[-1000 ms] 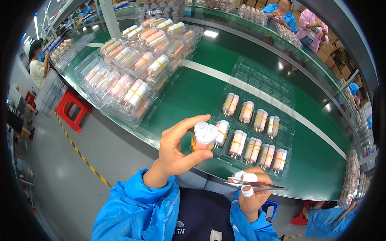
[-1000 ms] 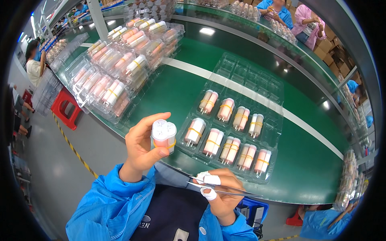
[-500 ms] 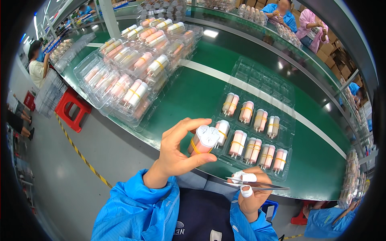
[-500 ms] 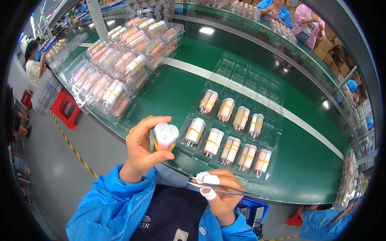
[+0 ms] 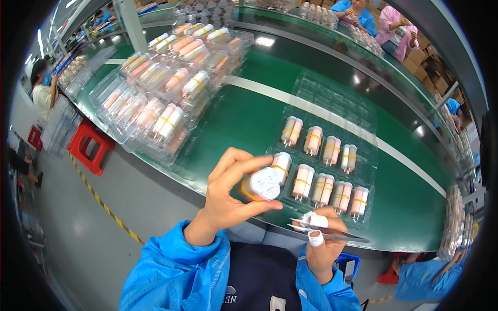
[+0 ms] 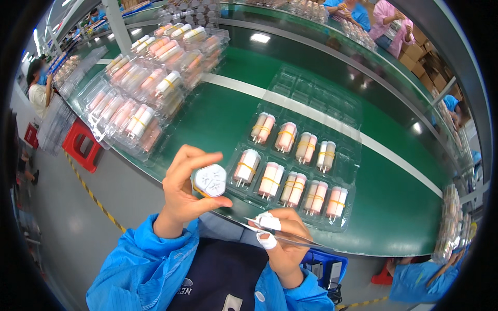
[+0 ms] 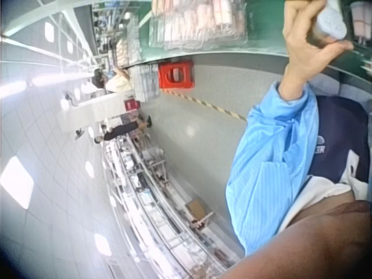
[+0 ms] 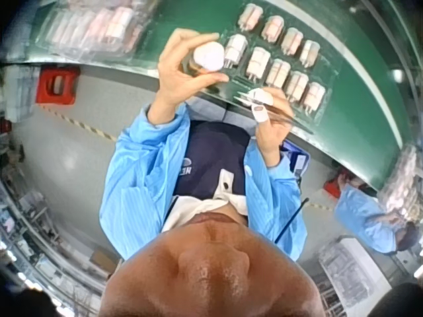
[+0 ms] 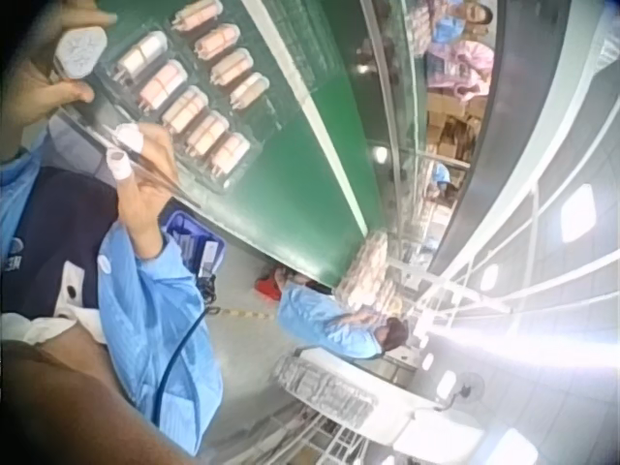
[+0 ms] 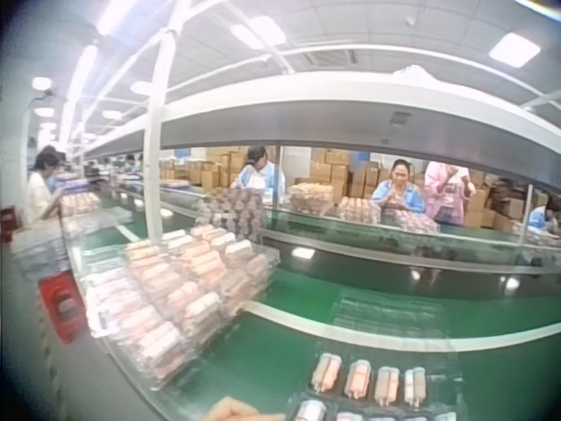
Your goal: The person uses tweezers to insert small white components into cylindrical objects wrapped with rubber bands. They place the assembled items into a clear plastic tray on a green workbench in a factory setting.
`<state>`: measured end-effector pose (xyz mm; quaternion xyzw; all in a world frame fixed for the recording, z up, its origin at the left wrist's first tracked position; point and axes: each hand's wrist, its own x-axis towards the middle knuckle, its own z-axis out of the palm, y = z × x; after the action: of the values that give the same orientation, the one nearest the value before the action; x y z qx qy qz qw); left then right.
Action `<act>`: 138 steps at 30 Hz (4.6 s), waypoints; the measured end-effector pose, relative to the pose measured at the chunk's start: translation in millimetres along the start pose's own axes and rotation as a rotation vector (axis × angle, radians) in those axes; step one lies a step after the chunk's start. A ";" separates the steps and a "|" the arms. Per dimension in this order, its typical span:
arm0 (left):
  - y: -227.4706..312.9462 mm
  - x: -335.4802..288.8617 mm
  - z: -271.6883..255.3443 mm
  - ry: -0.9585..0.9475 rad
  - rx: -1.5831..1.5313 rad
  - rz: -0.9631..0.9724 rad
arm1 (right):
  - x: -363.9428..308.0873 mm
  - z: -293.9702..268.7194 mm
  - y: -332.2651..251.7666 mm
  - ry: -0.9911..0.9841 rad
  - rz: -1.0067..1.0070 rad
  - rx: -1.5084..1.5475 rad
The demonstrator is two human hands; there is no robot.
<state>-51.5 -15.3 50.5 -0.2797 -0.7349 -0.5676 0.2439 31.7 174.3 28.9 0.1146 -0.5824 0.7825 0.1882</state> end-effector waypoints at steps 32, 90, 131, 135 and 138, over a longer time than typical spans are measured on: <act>-9.1 -38.2 37.8 -0.342 -0.291 0.045 | 26.4 -4.7 -25.9 -0.093 -0.104 -0.383; -4.0 -35.8 37.8 -0.311 -0.168 0.077 | 37.6 0.5 -33.9 -0.207 -0.086 -0.502; -10.6 -39.4 48.2 -0.193 -0.182 0.101 | 15.0 1.1 -9.2 0.039 -0.064 -0.285; -11.4 -40.7 46.7 -0.211 -0.156 0.109 | 17.1 0.7 -12.8 0.005 -0.092 -0.340; -12.1 -39.9 47.3 -0.211 -0.142 0.120 | 16.6 1.5 -12.5 0.013 -0.083 -0.349</act>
<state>-32.9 22.9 3.9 -0.3981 -0.6962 -0.5701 0.1783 22.0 178.7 46.8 0.0989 -0.7030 0.6617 0.2412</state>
